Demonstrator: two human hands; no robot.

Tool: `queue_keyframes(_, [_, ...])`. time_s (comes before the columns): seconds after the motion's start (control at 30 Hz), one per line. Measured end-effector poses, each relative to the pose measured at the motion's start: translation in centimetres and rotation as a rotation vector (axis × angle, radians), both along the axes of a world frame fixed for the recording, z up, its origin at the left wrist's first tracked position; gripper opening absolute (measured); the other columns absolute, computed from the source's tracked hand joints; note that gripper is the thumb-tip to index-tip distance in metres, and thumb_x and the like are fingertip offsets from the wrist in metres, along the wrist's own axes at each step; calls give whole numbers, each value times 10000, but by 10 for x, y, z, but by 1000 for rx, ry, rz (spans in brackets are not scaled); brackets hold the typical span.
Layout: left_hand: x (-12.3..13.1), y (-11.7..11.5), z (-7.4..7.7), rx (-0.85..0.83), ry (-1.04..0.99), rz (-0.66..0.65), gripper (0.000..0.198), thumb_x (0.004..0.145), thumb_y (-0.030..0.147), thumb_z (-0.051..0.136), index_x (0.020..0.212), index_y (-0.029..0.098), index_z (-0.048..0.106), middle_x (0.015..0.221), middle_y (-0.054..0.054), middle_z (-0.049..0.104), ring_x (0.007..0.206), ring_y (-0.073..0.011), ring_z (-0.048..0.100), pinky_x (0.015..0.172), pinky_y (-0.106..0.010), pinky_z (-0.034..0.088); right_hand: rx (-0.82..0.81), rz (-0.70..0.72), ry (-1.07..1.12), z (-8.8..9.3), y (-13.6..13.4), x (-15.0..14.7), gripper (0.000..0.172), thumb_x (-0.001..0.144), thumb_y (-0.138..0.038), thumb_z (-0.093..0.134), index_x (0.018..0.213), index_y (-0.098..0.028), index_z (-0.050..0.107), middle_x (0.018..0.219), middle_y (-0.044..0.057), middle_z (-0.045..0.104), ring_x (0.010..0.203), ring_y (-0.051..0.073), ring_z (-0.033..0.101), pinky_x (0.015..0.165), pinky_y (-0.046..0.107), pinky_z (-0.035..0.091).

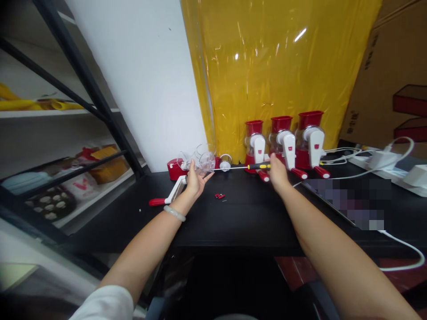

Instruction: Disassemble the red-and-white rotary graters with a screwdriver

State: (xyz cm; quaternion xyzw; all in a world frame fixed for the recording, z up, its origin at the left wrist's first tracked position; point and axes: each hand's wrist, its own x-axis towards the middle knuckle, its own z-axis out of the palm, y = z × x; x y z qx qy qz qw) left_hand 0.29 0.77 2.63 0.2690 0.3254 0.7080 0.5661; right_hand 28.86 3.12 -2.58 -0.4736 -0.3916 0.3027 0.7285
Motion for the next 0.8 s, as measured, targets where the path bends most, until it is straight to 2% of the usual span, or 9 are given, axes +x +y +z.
queue_keyframes(0.1, [-1, 0, 1, 7, -7, 0, 486, 938, 513, 615, 1339, 285, 460, 1248, -112, 685, 1125, -250, 701, 942, -506, 591, 27, 32, 26, 0, 1, -2, 429, 660, -614, 791, 700, -211, 650, 690, -2, 610, 606, 111, 536, 490, 218, 444])
queue_keyframes(0.23, [0, -1, 1, 2, -19, -4, 491, 935, 510, 624, 1342, 289, 460, 1243, -106, 691, 1101, -238, 712, 941, -495, 593, 46, 206, 248, 1, 2, -2, 293, 631, -461, 795, 724, -224, 651, 708, -6, 628, 578, 118, 530, 457, 234, 437])
queue_keyframes(0.3, [1, -1, 1, -6, -27, -2, 507, 918, 516, 649, 1334, 291, 468, 1240, -103, 694, 1090, -238, 717, 936, -489, 596, 47, 229, 264, 0, 2, 0, 304, 670, -502, 757, 724, -224, 646, 689, -1, 626, 548, 119, 514, 436, 240, 419])
queue_keyframes(0.4, [1, -1, 1, -6, -23, 2, 522, 912, 513, 657, 1342, 288, 463, 1231, -107, 699, 1089, -247, 720, 938, -498, 593, -10, 106, 145, -1, 2, 2, 458, 775, -667, 643, 699, -215, 640, 613, 9, 594, 513, 119, 491, 418, 238, 391])
queue_keyframes(0.47, [0, -1, 1, 5, -10, -2, 519, 925, 510, 639, 1352, 280, 455, 1224, -116, 700, 1095, -254, 718, 945, -513, 587, -37, 32, 47, -2, 2, 2, 521, 784, -720, 624, 694, -207, 643, 586, 9, 578, 512, 116, 487, 418, 232, 384])
queue_keyframes(0.53, [0, -1, 1, 14, -3, -8, 515, 934, 510, 625, 1358, 277, 447, 1228, -121, 698, 1104, -256, 714, 949, -520, 584, -27, 34, 27, -1, 1, 0, 482, 745, -681, 703, 702, -206, 638, 588, -3, 571, 512, 105, 476, 417, 220, 376])
queue_keyframes(0.7, [1, -1, 0, 12, -6, -3, 521, 921, 515, 643, 1346, 288, 446, 1249, -116, 689, 1099, -250, 713, 937, -507, 591, 24, 171, 217, 3, -1, -4, 293, 659, -439, 808, 722, -212, 633, 644, -16, 585, 514, 92, 475, 403, 209, 383])
queue_keyframes(0.8, [1, -1, 0, 13, 0, -4, 485, 937, 500, 622, 1335, 281, 451, 1243, -117, 690, 1081, -244, 717, 933, -513, 592, 39, 209, 280, 4, -1, -3, 281, 667, -439, 781, 701, -205, 627, 665, -8, 590, 520, 95, 493, 400, 213, 399])
